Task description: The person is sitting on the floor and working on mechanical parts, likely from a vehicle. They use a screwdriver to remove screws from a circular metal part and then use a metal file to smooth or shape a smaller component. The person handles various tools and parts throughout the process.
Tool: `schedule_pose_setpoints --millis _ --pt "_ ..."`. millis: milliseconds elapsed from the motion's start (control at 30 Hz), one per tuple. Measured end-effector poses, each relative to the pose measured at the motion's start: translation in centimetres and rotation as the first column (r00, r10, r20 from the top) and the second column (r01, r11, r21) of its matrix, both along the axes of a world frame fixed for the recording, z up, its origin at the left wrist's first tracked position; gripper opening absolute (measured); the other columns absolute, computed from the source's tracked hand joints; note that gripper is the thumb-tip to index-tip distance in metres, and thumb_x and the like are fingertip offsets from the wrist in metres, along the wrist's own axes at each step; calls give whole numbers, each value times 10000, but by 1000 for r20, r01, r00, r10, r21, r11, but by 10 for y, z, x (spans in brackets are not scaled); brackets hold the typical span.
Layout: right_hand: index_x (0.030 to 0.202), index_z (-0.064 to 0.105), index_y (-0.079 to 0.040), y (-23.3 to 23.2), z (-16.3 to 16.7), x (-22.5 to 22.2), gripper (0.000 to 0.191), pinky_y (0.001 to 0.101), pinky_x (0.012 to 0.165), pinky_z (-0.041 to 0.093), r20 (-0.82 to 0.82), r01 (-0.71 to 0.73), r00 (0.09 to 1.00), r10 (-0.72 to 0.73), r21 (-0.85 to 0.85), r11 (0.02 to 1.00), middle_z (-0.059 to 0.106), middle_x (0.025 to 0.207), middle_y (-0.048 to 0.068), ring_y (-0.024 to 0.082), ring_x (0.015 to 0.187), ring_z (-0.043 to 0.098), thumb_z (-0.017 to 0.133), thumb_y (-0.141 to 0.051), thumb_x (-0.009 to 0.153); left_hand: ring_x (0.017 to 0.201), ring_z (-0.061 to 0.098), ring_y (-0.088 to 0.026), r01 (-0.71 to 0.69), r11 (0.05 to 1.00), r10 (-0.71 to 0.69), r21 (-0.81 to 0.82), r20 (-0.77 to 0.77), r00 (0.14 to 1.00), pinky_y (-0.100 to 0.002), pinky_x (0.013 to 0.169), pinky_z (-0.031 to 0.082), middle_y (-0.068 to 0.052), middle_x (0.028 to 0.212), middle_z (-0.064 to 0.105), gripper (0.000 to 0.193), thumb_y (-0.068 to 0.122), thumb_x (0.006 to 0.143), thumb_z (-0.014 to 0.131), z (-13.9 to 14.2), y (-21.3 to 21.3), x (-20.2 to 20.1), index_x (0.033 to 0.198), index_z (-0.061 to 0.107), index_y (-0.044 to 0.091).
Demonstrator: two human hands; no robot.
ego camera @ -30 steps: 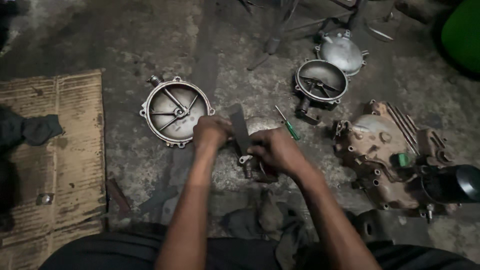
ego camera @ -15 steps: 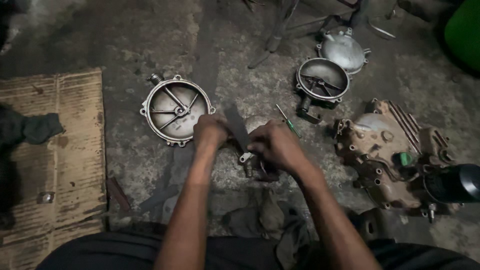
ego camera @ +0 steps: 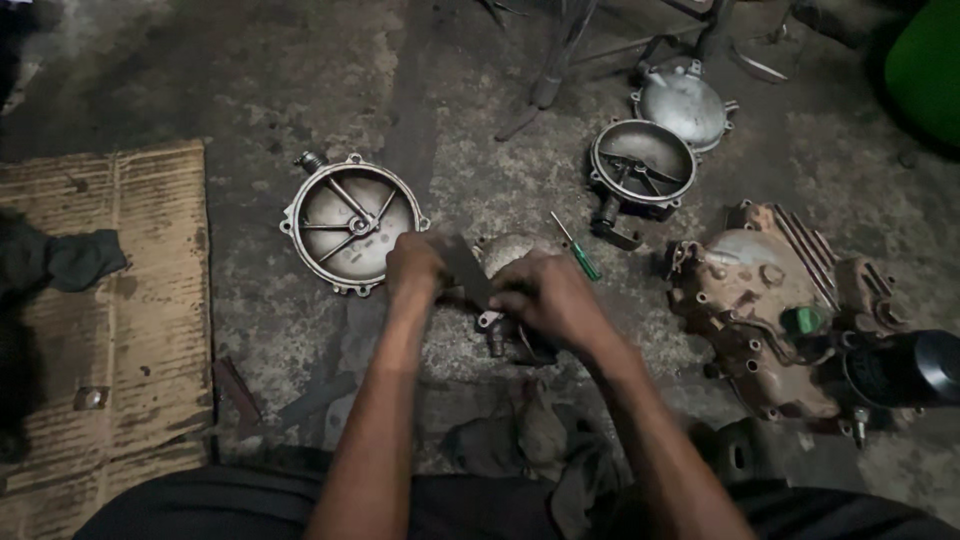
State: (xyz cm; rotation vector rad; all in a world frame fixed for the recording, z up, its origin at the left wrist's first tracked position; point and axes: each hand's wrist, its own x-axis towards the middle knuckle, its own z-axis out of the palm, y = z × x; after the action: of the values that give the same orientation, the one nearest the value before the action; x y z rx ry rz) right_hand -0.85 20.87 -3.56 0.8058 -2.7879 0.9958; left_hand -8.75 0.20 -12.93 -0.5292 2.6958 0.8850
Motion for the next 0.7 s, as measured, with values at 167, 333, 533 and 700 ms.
schedule_pose_setpoints --millis 167,333,533,700 --pt "895 791 -87 -3 3 3 166 369 664 556 198 31 980 -30 -4 1000 768 806 100 243 706 742 842 -190 775 812 775 -213 -100 950 122 294 -58 991 -326 746 591 -63 909 801 238 241 702 891 25 3 16 926 835 186" --pt "952 800 -109 0 11 2 173 347 659 570 282 5 959 19 -86 996 793 815 62 191 705 754 808 -131 781 694 781 -167 -96 888 144 450 -74 987 -304 634 610 -57 829 815 237 244 704 896 39 5 27 902 825 137" --pt "966 793 -107 0 12 1 148 367 658 576 430 87 898 -94 36 996 806 821 61 174 704 765 803 -178 836 664 754 -157 -107 922 142 373 -66 988 -320 614 600 -28 816 796 198 211 710 852 42 8 24 902 845 162" --pt "1067 769 -112 4 5 -3 256 355 698 592 362 65 931 -41 -54 996 796 867 80 186 754 795 781 -148 814 776 805 -230 -195 879 194 435 48 980 -368 710 647 -84 886 823 209 216 741 830 33 7 23 936 820 142"
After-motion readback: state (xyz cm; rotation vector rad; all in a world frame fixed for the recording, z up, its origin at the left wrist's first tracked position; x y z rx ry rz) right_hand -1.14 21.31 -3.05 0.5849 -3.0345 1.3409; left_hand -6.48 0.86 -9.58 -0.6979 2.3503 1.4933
